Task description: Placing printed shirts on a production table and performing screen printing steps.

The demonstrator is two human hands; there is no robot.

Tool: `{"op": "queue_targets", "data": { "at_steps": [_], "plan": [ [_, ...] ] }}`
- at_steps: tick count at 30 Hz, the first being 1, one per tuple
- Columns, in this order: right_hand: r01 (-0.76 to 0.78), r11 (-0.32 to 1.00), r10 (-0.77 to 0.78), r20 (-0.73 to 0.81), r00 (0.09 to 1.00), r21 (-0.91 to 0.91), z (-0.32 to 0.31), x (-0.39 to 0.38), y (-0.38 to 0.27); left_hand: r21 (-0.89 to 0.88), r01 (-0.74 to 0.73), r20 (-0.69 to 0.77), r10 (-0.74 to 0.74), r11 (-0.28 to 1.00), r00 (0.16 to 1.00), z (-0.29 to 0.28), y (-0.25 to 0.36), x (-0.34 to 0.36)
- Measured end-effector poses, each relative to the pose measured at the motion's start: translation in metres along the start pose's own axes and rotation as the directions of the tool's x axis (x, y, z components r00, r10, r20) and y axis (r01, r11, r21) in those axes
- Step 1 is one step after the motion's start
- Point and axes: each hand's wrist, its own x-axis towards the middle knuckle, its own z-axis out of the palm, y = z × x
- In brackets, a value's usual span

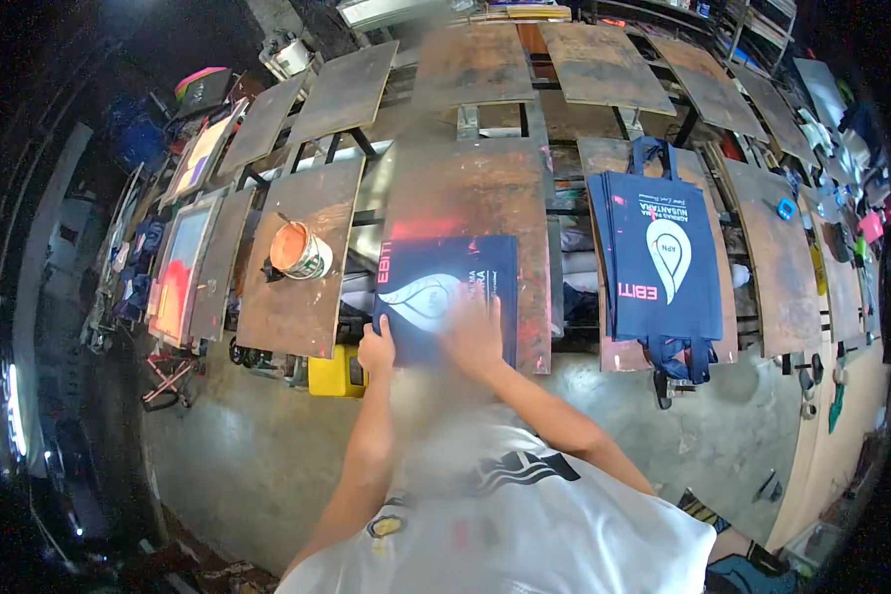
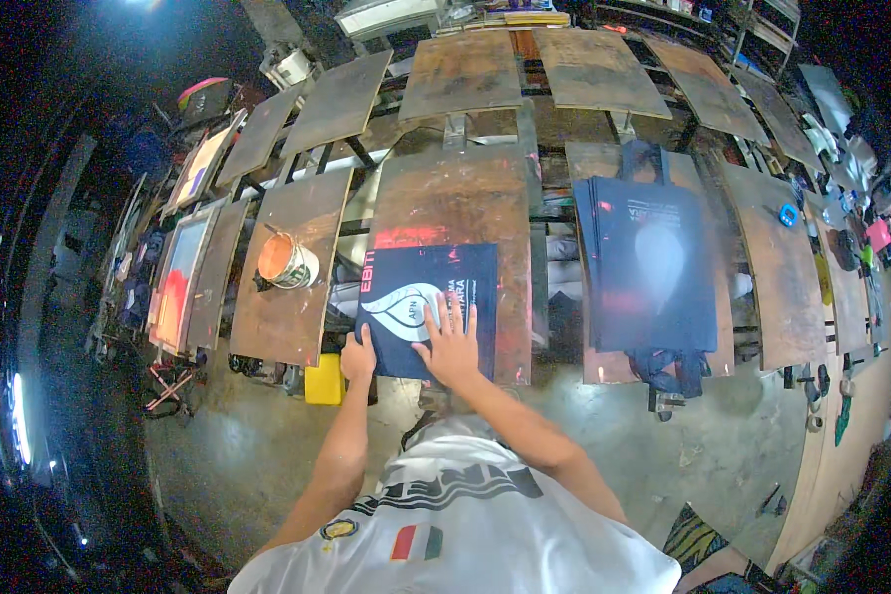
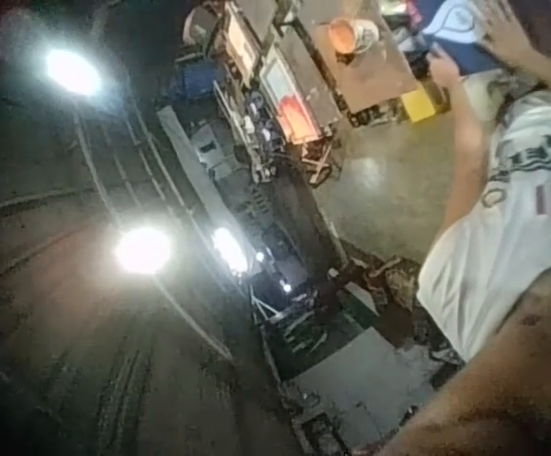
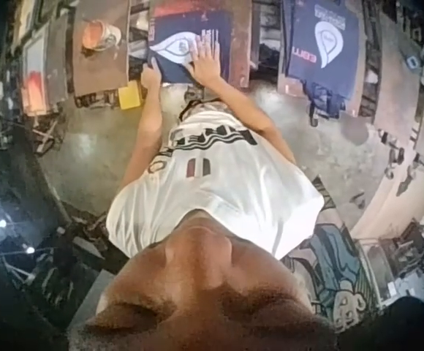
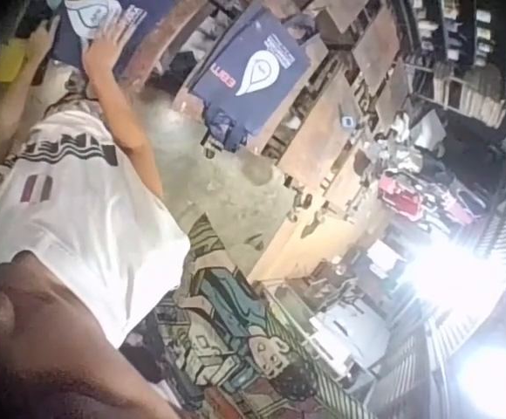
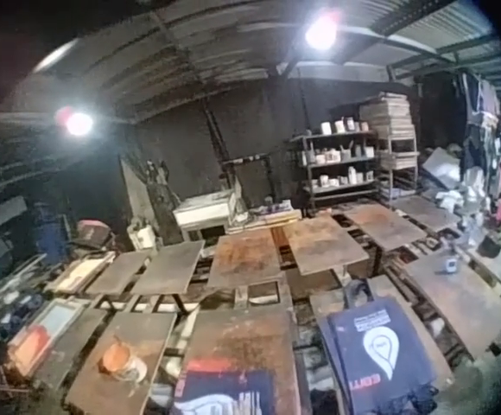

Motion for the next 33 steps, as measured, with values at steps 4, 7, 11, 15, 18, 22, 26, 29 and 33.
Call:
{"op": "queue_targets", "data": {
  "at_steps": [4,7,11,15,18,22,26,29,33],
  "plan": [
    [-0.024,1.0,0.023,0.064,0.998,0.013,0.009,-0.024,0.015,0.002,-0.036,-0.016,0.036,0.999,0.999,0.004,-0.014,0.01],
    [-0.035,0.999,0.038,0.176,0.984,-0.021,0.007,-0.026,0.012,-0.035,-0.097,-0.007,0.097,0.995,0.995,0.006,-0.037,0.014],
    [-0.032,0.999,0.029,0.16,0.987,0.015,0.017,-0.03,0.018,-0.169,-0.082,0.186,0.114,0.982,0.976,0.0,-0.043,0.012],
    [-0.068,0.992,0.059,0.083,0.995,0.102,0.01,-0.028,0.021,0.055,-0.398,-0.346,0.391,0.916,0.853,-0.007,-0.028,-0.033],
    [-0.014,0.985,0.015,-0.004,1.0,0.174,0.015,-0.027,0.031,-0.027,-0.577,-0.332,0.538,0.816,0.775,-0.039,0.009,-0.068],
    [-0.015,0.99,0.016,-0.005,1.0,0.14,0.015,-0.025,0.02,-0.027,-0.612,-0.301,0.577,0.79,0.759,-0.049,0.011,-0.098],
    [0.032,0.962,0.012,-0.16,0.987,0.27,0.001,-0.027,-0.003,0.065,-0.611,-0.158,0.613,0.789,0.774,-0.049,-0.018,-0.102],
    [0.128,0.886,-0.006,-0.265,0.964,0.446,0.005,-0.039,-0.008,0.013,-0.605,-0.156,0.6,0.796,0.785,-0.055,-0.03,-0.109],
    [0.068,0.997,-0.067,0.044,0.997,-0.035,-0.013,-0.047,-0.024,-0.172,-0.591,-0.266,0.54,0.789,0.798,-0.067,-0.077,-0.11]
  ]
}}
